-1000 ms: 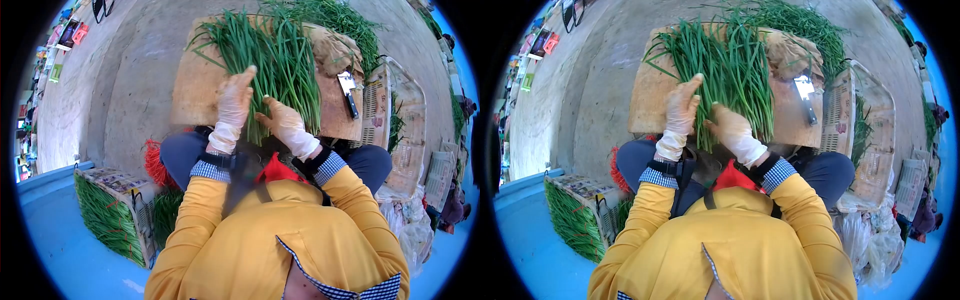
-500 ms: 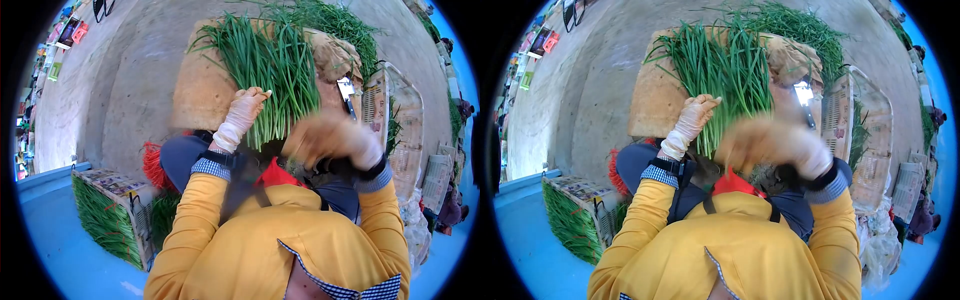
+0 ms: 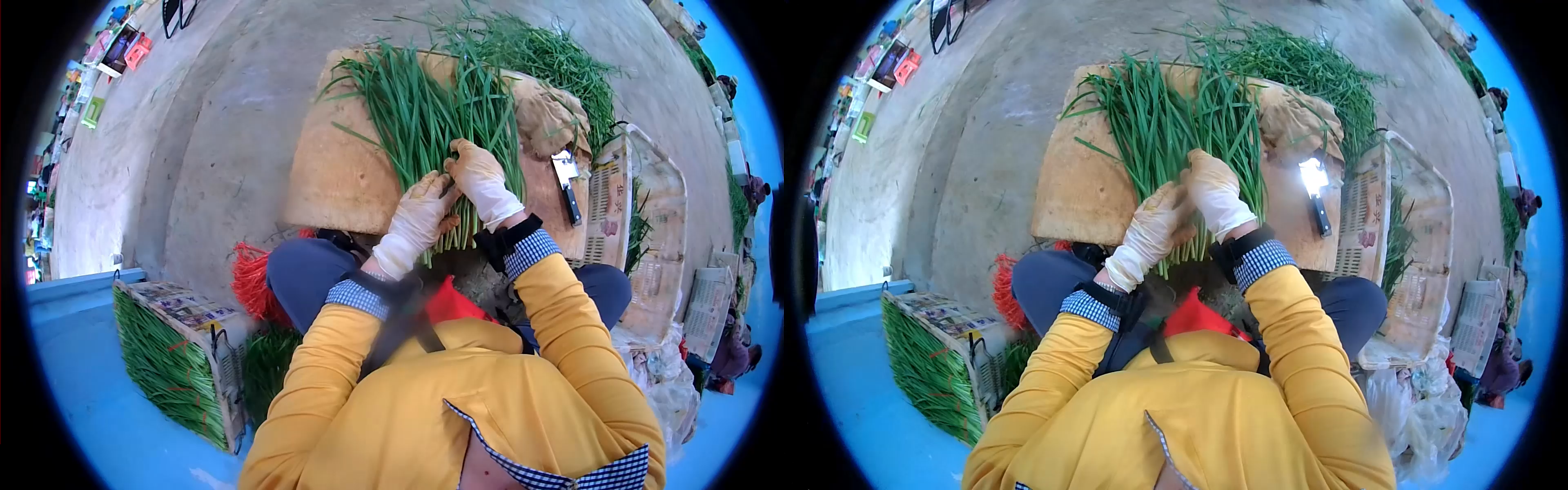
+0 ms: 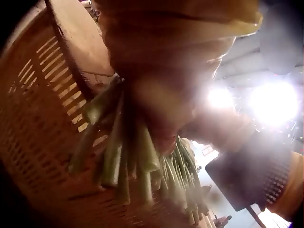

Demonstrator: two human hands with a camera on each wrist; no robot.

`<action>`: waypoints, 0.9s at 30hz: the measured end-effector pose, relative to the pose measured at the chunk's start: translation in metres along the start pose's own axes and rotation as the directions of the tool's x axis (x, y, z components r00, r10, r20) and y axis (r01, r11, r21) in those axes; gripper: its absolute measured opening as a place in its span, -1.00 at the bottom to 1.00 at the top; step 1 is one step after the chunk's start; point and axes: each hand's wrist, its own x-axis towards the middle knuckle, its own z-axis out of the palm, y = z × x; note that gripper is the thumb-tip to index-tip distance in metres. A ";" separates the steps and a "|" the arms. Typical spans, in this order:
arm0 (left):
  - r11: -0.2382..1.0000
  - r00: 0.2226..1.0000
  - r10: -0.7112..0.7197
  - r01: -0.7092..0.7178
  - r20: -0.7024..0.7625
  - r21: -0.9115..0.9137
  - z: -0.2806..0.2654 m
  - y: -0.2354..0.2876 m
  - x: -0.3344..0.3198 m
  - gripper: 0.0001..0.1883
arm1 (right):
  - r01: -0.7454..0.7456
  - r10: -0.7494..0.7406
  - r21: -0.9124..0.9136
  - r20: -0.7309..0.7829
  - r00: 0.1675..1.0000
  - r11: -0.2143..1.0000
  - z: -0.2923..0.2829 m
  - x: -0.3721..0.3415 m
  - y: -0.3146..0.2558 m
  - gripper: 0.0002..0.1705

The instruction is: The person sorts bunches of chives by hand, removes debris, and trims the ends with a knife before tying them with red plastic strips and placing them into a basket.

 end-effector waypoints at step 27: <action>0.999 0.998 -0.048 0.049 0.044 -0.015 0.006 0.001 -0.001 -0.38 | -0.274 0.224 0.473 0.159 0.961 0.838 0.001 0.001 0.006 -0.74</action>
